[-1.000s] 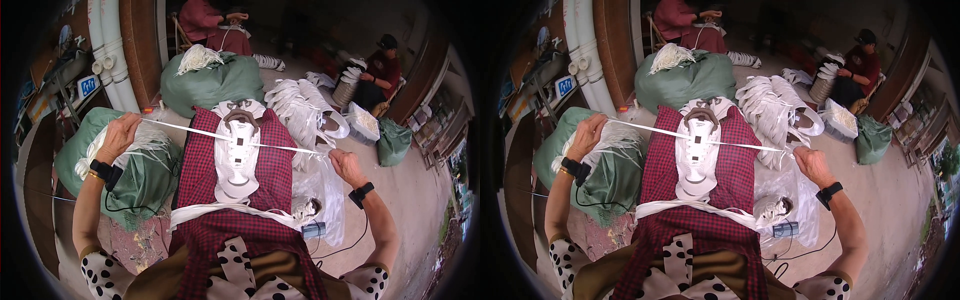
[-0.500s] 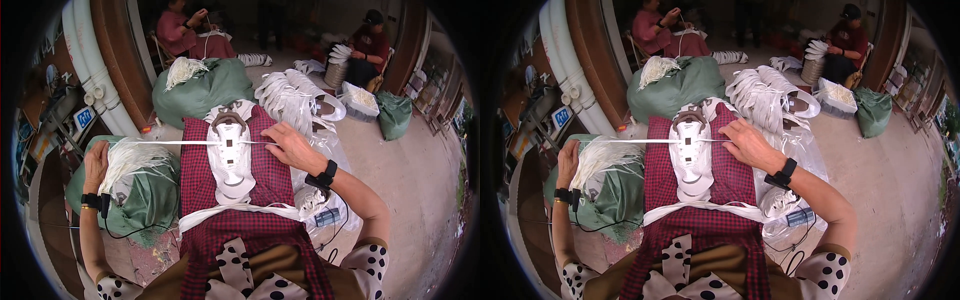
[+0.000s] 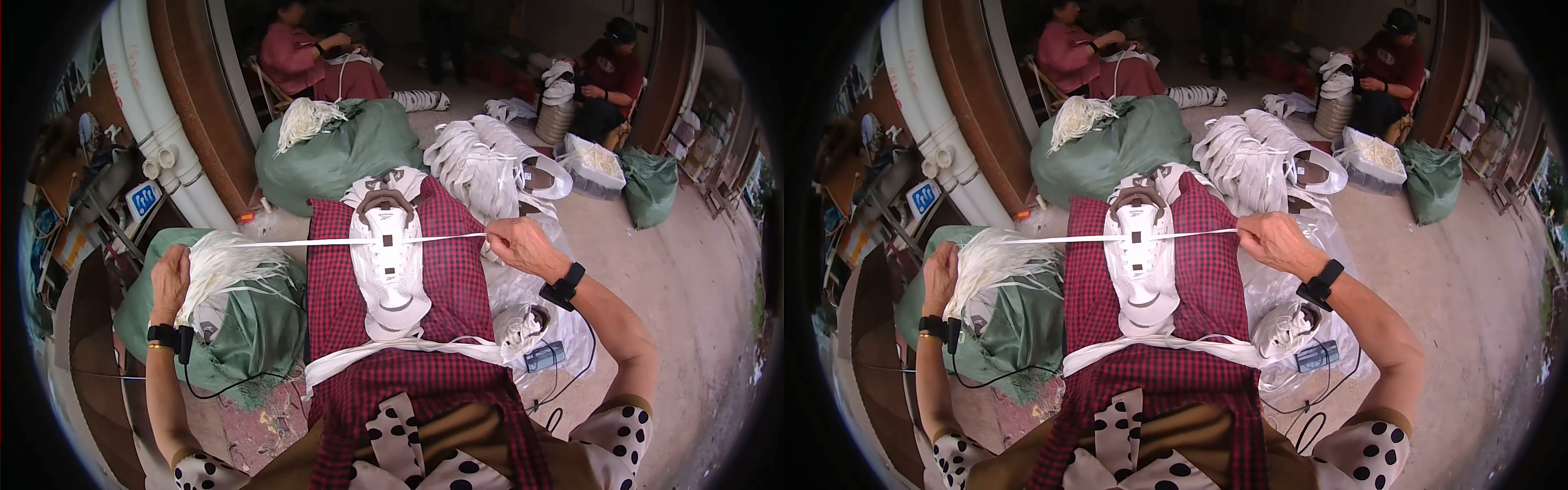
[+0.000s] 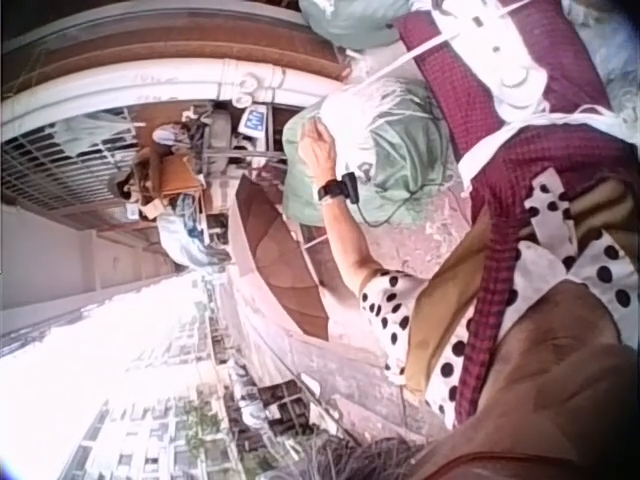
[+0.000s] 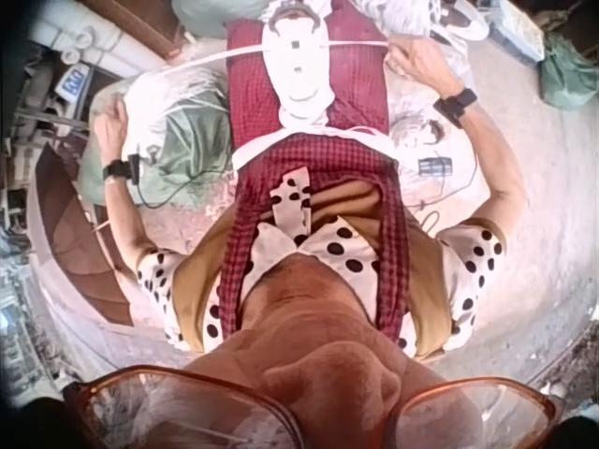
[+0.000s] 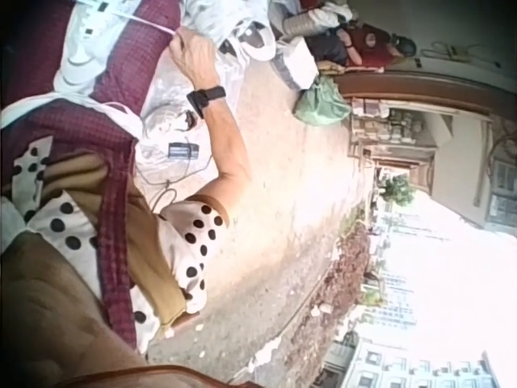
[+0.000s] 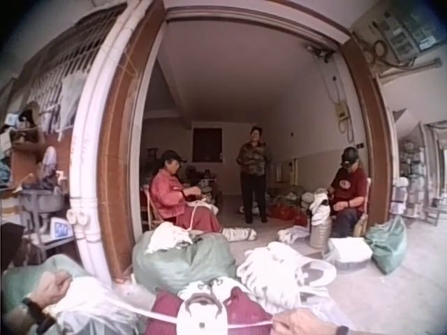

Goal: Insert white laces into the eyelets of a white and brown sneaker.

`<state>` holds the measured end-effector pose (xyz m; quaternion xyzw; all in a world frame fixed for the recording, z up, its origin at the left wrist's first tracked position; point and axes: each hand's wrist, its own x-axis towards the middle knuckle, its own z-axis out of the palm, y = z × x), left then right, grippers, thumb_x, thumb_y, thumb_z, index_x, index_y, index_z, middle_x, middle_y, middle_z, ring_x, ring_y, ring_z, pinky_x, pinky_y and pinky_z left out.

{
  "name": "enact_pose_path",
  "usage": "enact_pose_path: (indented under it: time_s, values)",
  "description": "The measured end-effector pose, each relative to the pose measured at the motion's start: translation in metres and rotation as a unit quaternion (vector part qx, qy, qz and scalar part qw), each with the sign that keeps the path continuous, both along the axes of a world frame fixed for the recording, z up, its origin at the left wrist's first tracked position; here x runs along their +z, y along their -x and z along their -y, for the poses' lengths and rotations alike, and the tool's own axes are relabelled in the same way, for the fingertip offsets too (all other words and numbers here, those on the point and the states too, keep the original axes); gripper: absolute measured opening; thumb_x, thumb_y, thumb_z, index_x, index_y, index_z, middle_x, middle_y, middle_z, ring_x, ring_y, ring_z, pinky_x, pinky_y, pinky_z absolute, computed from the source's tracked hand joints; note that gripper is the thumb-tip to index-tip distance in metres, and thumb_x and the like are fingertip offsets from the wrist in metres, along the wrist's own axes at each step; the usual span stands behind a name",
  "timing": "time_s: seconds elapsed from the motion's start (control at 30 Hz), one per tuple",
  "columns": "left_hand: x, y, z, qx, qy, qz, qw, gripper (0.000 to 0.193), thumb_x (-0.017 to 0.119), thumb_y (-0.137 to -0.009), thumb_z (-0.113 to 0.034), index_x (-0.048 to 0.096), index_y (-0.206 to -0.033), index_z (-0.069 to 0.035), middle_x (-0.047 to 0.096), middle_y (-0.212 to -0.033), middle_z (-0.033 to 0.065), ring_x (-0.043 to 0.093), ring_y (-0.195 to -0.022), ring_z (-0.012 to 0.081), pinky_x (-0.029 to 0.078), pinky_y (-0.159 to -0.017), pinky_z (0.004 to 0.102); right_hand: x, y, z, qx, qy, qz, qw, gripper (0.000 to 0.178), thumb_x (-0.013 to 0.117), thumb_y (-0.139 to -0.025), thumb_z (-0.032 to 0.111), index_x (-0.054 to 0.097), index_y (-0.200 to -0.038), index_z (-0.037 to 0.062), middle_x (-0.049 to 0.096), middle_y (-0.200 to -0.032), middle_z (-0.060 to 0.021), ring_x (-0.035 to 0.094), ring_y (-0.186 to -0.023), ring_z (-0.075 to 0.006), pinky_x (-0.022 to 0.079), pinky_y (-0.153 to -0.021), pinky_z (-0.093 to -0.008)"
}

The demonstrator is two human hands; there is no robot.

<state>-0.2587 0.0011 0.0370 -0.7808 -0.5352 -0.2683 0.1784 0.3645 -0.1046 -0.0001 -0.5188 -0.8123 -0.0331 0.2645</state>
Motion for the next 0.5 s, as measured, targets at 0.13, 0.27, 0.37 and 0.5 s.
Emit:
enact_pose_path:
  time_s: [0.13, 0.27, 0.37, 0.5]
  values:
    - [-0.002, 0.010, 0.004, -0.004, -0.029, 0.011, 0.999, 0.016, 0.052, -0.097, -0.014, 0.060, -0.095, -0.001, 0.063, -0.092, 0.0206, 0.061, -0.082, 0.0427, 0.047, -0.071, 0.0470, 0.000, -0.064, 0.035, -0.095, -0.009, 0.027, 0.995, 0.014, 0.056, -0.084, 0.013, 0.058, -0.076, 0.0018, 0.059, -0.065, -0.0189, 0.059, -0.061, -0.0398, 0.046, -0.058, -0.0473]
    - [-0.008, 0.025, 0.010, 0.026, -0.029, 0.024, 0.999, 0.014, 0.053, -0.094, -0.014, 0.059, -0.091, -0.001, 0.061, -0.085, 0.0199, 0.060, -0.078, 0.0428, 0.047, -0.070, 0.0476, -0.013, -0.114, 0.073, -0.173, 0.013, 0.030, 0.984, 0.013, 0.055, -0.085, 0.012, 0.065, -0.082, 0.0038, 0.064, -0.071, -0.0190, 0.063, -0.066, -0.0392, 0.049, -0.061, -0.0471]
    - [-0.001, 0.025, 0.017, 0.029, -0.025, 0.018, 0.999, 0.014, 0.054, -0.094, -0.015, 0.059, -0.090, -0.002, 0.061, -0.084, 0.0194, 0.061, -0.078, 0.0425, 0.048, -0.069, 0.0493, -0.019, -0.118, 0.103, -0.172, 0.002, 0.032, 0.985, 0.012, 0.057, -0.087, 0.013, 0.066, -0.087, 0.0057, 0.066, -0.075, -0.0186, 0.065, -0.069, -0.0397, 0.052, -0.064, -0.0473]
    - [-0.006, 0.029, 0.010, 0.049, -0.062, 0.027, 0.996, 0.014, 0.056, -0.094, -0.016, 0.060, -0.091, -0.003, 0.061, -0.086, 0.0189, 0.061, -0.079, 0.0426, 0.047, -0.069, 0.0506, -0.019, -0.128, 0.124, -0.209, -0.019, 0.071, 0.975, 0.011, 0.058, -0.089, 0.015, 0.065, -0.091, 0.0064, 0.067, -0.076, -0.0189, 0.065, -0.071, -0.0398, 0.052, -0.065, -0.0472]
